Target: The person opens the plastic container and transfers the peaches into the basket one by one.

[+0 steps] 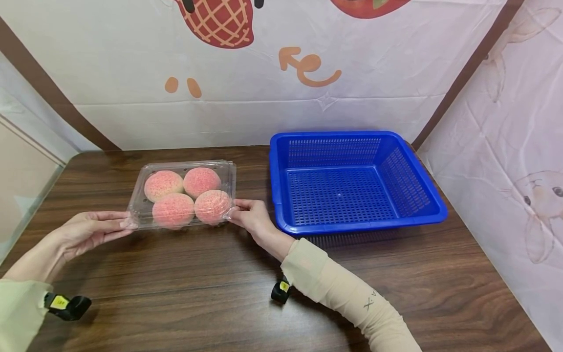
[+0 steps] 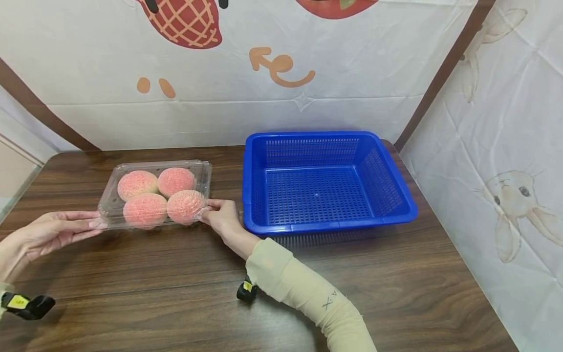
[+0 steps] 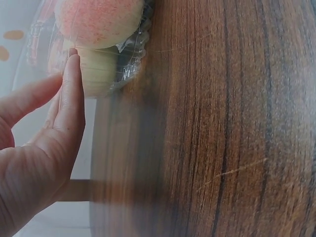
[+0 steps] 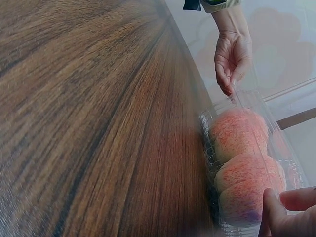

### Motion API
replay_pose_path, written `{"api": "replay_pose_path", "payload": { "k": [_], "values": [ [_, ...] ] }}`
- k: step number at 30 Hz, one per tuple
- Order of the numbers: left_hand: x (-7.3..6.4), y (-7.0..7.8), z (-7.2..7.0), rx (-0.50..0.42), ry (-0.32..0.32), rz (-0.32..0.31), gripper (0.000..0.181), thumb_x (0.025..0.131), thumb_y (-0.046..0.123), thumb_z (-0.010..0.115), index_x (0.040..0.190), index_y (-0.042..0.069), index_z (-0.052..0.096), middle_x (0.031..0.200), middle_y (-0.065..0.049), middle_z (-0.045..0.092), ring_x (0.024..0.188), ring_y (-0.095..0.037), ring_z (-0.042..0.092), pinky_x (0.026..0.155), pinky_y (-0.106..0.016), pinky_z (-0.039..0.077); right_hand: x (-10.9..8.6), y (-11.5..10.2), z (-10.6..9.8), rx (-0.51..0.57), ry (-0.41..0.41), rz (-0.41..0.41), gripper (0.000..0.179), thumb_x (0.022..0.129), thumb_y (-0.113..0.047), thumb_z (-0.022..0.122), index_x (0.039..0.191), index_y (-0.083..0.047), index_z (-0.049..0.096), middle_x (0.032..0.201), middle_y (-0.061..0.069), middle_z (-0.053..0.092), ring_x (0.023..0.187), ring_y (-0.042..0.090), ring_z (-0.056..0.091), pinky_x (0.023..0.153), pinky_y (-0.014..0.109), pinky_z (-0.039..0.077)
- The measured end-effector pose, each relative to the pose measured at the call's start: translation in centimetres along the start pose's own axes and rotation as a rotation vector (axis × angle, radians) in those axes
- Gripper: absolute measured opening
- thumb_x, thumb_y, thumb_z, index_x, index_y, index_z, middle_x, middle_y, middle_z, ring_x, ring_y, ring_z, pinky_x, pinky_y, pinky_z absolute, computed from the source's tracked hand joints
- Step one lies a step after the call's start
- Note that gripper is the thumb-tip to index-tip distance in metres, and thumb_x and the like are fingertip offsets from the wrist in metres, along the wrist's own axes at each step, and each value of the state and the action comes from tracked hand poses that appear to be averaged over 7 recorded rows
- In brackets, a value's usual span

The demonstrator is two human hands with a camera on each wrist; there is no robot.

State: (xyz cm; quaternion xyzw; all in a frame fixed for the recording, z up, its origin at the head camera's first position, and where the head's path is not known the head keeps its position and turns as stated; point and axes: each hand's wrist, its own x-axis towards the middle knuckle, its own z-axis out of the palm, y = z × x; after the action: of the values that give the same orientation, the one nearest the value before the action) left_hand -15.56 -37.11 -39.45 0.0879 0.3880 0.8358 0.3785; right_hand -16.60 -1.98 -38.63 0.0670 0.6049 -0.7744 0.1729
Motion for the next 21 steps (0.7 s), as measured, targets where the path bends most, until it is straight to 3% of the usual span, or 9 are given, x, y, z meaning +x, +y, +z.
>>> {"api": "replay_pose_path", "payload": {
  "k": [7,15,21],
  "values": [
    [-0.15,-0.08,-0.03,-0.006,-0.001,0.001,0.042,0.092,-0.017,0.024,0.113,-0.007,0.059,0.111,-0.024,0.059,0.107,-0.030,0.056,0.093,-0.036,0.041,-0.03,-0.06,0.01,-0.006,-0.001,0.004,0.037,0.079,0.017,0.052,0.117,0.014,0.053,0.076,0.003,0.050,0.070,0.009,0.055,0.079,0.028,0.050],
    [-0.18,-0.35,0.30,0.072,0.107,0.027,0.038,0.091,-0.016,0.031,0.107,-0.004,0.063,0.106,-0.020,0.062,0.101,-0.028,0.060,0.089,-0.035,0.045,-0.03,-0.06,0.06,-0.004,0.005,0.010,0.038,0.079,0.017,0.052,0.117,0.015,0.052,0.077,0.004,0.049,0.071,0.011,0.055,0.079,0.029,0.050],
    [-0.14,0.08,0.38,0.078,0.065,-0.002,0.039,0.092,-0.015,0.028,0.110,-0.004,0.061,0.109,-0.020,0.061,0.105,-0.027,0.058,0.091,-0.034,0.043,-0.10,-0.25,-0.06,-0.017,0.012,0.031,0.039,0.080,0.015,0.054,0.119,0.012,0.052,0.080,0.005,0.050,0.074,0.012,0.057,0.079,0.028,0.050]
  ]
}}
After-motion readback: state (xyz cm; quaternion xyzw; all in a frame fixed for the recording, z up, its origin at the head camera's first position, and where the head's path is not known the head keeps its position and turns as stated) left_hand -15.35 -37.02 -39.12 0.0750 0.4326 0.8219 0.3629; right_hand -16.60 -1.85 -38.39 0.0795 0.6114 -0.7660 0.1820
